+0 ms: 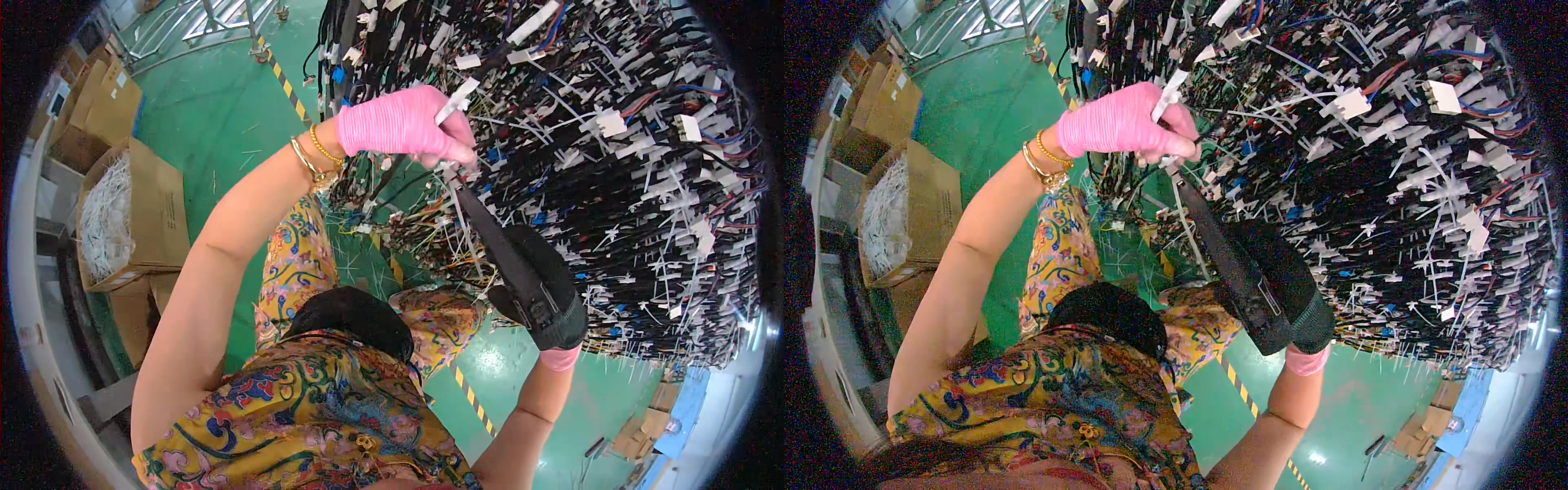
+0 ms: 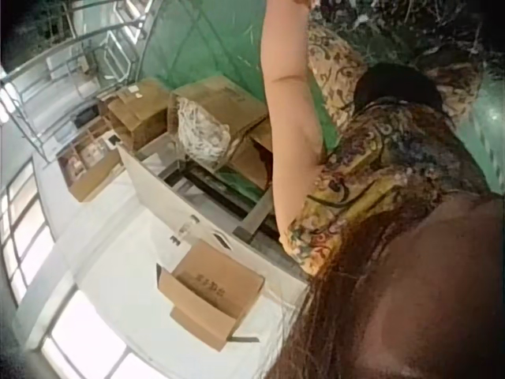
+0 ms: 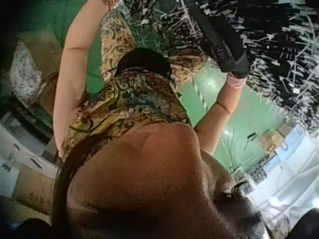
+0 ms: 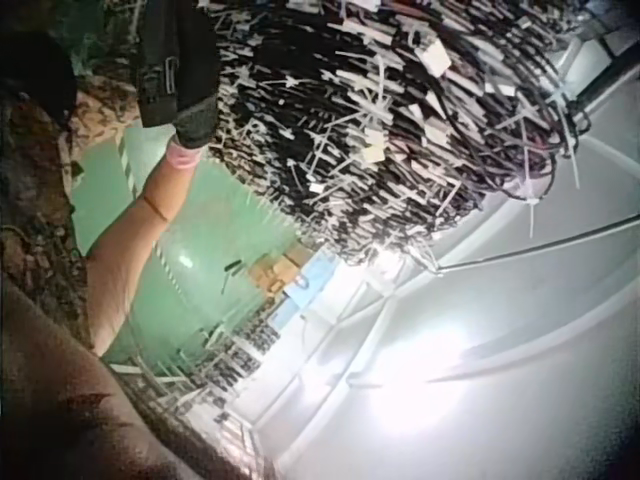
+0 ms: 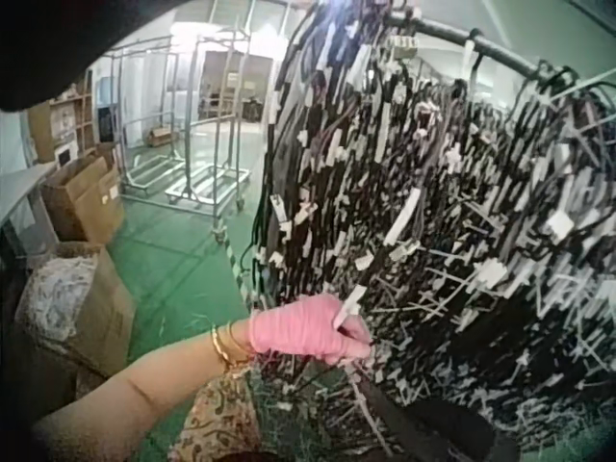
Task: Assembling and binding a large, complex bundle of electrical wires using a handheld tool.
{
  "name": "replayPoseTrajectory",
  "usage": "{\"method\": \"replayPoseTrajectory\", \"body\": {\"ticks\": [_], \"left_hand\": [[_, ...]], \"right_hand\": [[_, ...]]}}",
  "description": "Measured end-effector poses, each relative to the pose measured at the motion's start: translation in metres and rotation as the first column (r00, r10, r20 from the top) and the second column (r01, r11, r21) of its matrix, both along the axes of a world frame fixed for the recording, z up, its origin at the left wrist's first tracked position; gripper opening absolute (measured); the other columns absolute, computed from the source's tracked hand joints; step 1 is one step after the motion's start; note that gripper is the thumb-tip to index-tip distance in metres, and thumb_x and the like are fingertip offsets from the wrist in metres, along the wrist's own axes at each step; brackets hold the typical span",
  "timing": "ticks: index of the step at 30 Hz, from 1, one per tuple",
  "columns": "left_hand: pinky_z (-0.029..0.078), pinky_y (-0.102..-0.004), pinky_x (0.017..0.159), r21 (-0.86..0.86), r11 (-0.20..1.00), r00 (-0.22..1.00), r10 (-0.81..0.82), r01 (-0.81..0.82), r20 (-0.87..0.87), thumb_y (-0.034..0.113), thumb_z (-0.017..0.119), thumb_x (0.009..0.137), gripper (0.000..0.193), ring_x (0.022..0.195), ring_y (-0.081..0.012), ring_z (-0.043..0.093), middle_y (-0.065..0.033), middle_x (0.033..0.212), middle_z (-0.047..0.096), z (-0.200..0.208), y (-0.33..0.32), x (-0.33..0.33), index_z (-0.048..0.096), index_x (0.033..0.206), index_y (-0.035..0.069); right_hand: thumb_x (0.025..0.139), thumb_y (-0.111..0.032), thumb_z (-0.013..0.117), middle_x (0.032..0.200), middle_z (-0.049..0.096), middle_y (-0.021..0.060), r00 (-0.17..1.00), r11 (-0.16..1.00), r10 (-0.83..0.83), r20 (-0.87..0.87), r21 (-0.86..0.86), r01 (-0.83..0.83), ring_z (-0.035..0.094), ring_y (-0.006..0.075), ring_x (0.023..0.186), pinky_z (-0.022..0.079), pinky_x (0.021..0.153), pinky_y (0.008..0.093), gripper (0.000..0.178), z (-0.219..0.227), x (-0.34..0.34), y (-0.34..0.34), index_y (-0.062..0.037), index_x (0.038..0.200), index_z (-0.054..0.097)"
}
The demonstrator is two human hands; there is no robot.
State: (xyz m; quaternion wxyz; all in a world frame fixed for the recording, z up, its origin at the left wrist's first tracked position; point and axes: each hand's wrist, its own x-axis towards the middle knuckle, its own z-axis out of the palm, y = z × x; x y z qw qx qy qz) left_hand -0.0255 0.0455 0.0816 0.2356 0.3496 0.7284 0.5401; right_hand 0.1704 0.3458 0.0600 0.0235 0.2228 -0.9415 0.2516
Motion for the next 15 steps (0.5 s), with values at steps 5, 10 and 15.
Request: {"method": "replayPoseTrajectory", "body": {"ticks": [5,10,15], "left_hand": [[0.043,-0.022,0.048,-0.029,0.99,0.991,0.134,-0.135,-0.013,0.025,0.073,0.081,0.024,0.05,-0.0058,0.052,-0.0006,0.063,0.063,-0.003,0.0,0.006,0.071,0.084,0.002],[0.042,-0.0216,0.047,0.014,0.982,0.982,0.187,-0.187,-0.005,0.028,0.073,0.081,0.026,0.05,-0.0053,0.052,-0.0003,0.063,0.064,-0.011,-0.001,0.007,0.072,0.084,0.002],[0.041,-0.0214,0.047,0.027,0.986,0.986,0.165,-0.165,-0.009,0.028,0.073,0.081,0.025,0.05,-0.0052,0.052,-0.0002,0.064,0.064,-0.011,0.003,0.004,0.072,0.084,0.002]], "right_hand": [[0.071,-0.014,0.082,0.125,0.057,0.019,0.979,0.985,0.168,-0.113,-0.03,-0.172,0.057,0.0329,0.113,0.046,0.095,0.0383,0.072,0.03,-0.019,-0.048,0.0029,0.131,0.047],[0.068,-0.012,0.077,0.114,0.064,0.0154,0.957,0.931,-0.058,0.284,-0.331,0.155,0.061,0.0331,0.104,0.046,0.094,0.0394,0.058,0.025,-0.011,-0.071,-0.0009,0.122,0.057],[0.071,-0.013,0.074,0.1,0.065,0.0153,0.986,0.99,0.087,-0.144,-0.095,-0.101,0.066,0.0285,0.085,0.052,0.073,0.0357,0.047,0.004,-0.015,-0.064,0.0004,0.113,0.057]]}}
